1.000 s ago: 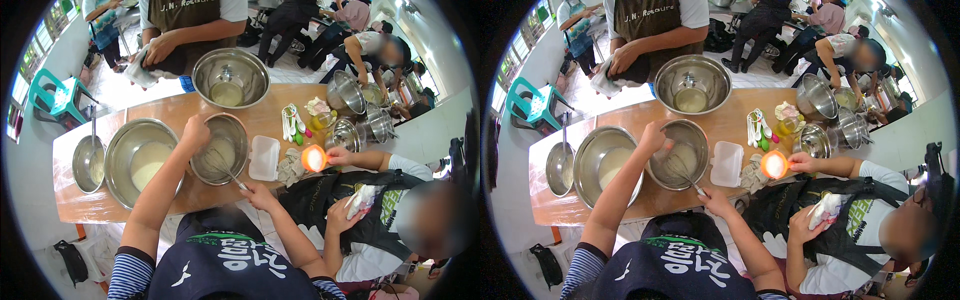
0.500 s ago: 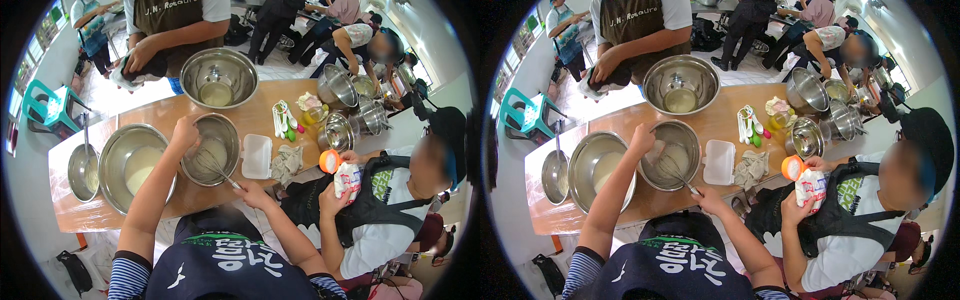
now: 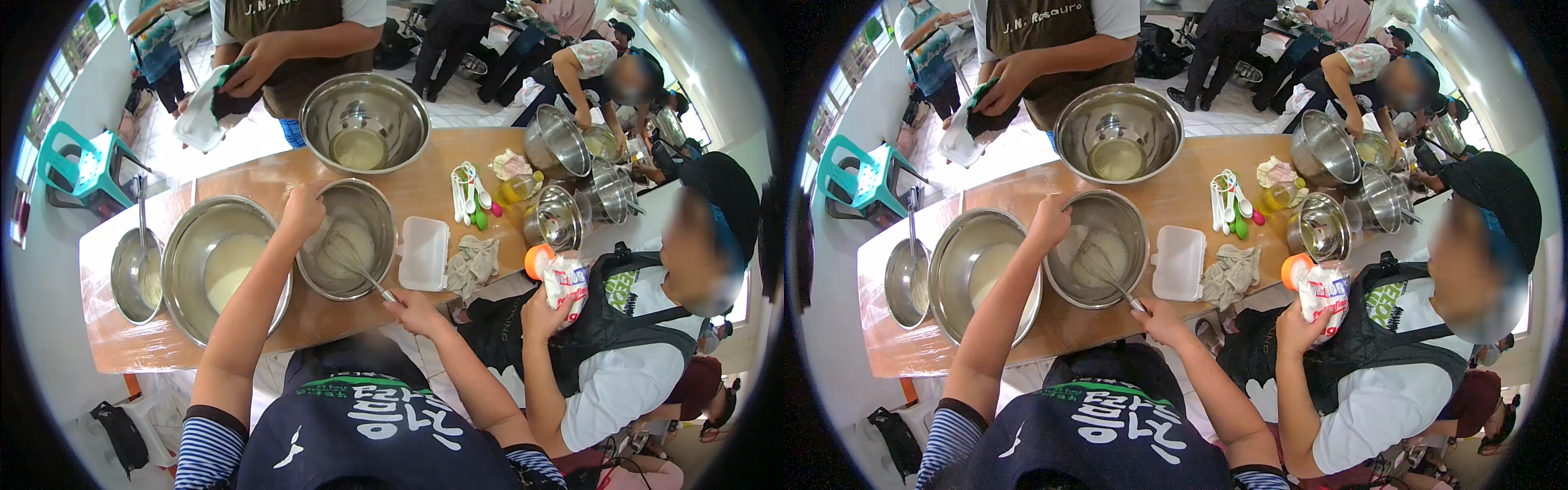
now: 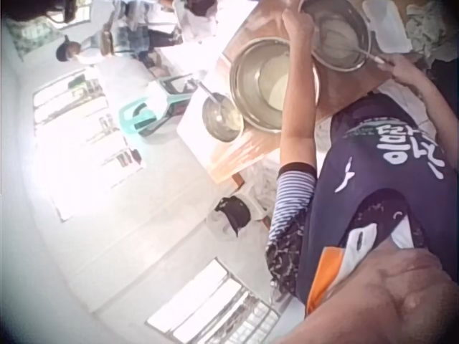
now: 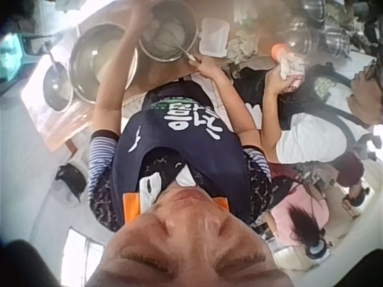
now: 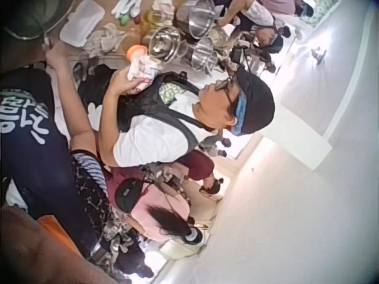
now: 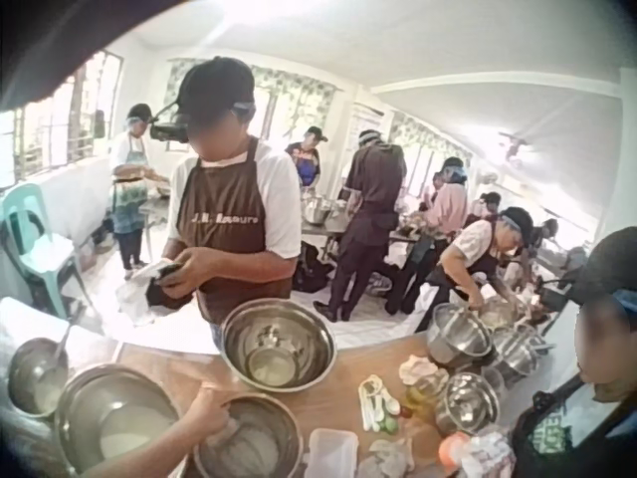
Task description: The person whisking ingredients in a metal bowl while receiving assistance from another person who provides measured ingredients; the person uses a whisk to mix and a spoon to add white powder into the bowl.
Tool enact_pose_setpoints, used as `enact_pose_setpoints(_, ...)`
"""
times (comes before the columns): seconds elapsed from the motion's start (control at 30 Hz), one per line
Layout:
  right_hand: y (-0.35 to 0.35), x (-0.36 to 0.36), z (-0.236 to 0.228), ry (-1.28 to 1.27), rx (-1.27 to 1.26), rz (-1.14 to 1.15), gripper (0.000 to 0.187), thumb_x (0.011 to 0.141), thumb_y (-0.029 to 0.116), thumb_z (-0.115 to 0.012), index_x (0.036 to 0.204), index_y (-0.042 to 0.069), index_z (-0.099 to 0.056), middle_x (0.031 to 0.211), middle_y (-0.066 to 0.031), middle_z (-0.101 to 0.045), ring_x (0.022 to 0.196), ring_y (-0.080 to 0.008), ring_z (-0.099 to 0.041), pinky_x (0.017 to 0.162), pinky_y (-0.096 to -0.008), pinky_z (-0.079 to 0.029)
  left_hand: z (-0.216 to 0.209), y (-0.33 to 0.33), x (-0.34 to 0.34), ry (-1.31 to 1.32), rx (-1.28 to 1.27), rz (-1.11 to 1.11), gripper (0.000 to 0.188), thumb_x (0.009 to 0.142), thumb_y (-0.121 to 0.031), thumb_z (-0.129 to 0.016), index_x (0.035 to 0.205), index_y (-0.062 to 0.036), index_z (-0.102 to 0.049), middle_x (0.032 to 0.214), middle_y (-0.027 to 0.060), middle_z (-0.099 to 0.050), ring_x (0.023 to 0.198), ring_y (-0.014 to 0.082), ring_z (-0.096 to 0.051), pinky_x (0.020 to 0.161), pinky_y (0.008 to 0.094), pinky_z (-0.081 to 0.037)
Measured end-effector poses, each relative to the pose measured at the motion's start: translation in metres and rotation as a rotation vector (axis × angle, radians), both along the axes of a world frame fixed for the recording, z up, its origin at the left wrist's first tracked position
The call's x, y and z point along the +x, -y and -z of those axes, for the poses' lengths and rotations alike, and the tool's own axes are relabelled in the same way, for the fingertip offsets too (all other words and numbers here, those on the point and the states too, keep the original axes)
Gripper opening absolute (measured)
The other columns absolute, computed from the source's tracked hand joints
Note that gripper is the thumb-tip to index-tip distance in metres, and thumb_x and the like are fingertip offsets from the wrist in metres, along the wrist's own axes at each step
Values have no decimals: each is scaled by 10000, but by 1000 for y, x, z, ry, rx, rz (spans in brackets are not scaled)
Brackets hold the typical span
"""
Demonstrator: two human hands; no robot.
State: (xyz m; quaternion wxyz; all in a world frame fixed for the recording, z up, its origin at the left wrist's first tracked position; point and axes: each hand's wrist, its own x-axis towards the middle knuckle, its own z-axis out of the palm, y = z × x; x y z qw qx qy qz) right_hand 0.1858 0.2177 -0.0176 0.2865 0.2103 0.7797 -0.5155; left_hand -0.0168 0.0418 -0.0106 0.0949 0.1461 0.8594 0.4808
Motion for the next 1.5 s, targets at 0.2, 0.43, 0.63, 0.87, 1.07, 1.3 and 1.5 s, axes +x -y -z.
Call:
enact_pose_setpoints(0.2,-1,-1,5,5,-14,-12,176,849,232,-515,802,62,-507,521,-21,-444,359,-113,-405,316,-271,-312,8,4,-4,-32,28,-7,329,729,11,-490,1025,-74,-605,926,216,-595,903,364,-561,803,373,-424)
enact_pose_setpoints(0.43,1,-4,3,0,-11,-2,181,844,231,-515,820,52,-513,531,-29,-451,359,-119,-415,319,-277,-322,7,10,-8,10,-12,-39,321,740,19,-474,1012,-78,-615,912,218,-599,886,366,-565,786,371,-429)
enact_pose_setpoints(0.63,4,-8,3,5,5,-4,192,843,240,-512,834,48,-521,538,-28,-452,363,-123,-424,325,-278,-337,15,18,-10,3,32,-57,308,746,10,-490,1018,-72,-610,922,222,-598,889,364,-566,792,368,-426)
enact_pose_setpoints(0.87,6,-21,-1,6,-148,45,403,825,271,-562,1111,10,-449,615,-49,-490,423,-130,-508,340,-258,-397,26,25,-17,21,22,-73,308,747,-18,-529,1044,-61,-595,944,216,-600,928,356,-560,817,361,-424)
enact_pose_setpoints(1.07,0,-23,1,39,-373,98,636,798,364,-605,1217,-25,-327,772,-98,-517,482,-153,-553,365,-260,-450,20,26,-16,8,-40,-73,336,749,-69,-574,1082,-36,-564,1002,214,-587,955,339,-556,835,365,-423)
enact_pose_setpoints(1.3,-12,-17,-1,34,-320,161,586,792,328,-613,1209,-1,-365,746,-92,-542,495,-142,-552,372,-249,-430,20,34,-12,-43,-140,-92,356,751,-131,-593,1086,-15,-554,1011,214,-582,960,352,-548,823,387,-426)
enact_pose_setpoints(1.5,-30,-25,10,-186,187,25,329,754,178,-620,1034,23,-543,644,-86,-567,497,-152,-537,433,-284,-406,11,33,-11,7,-236,-15,290,755,-129,-589,1024,-20,-589,917,220,-604,876,362,-573,770,403,-440)
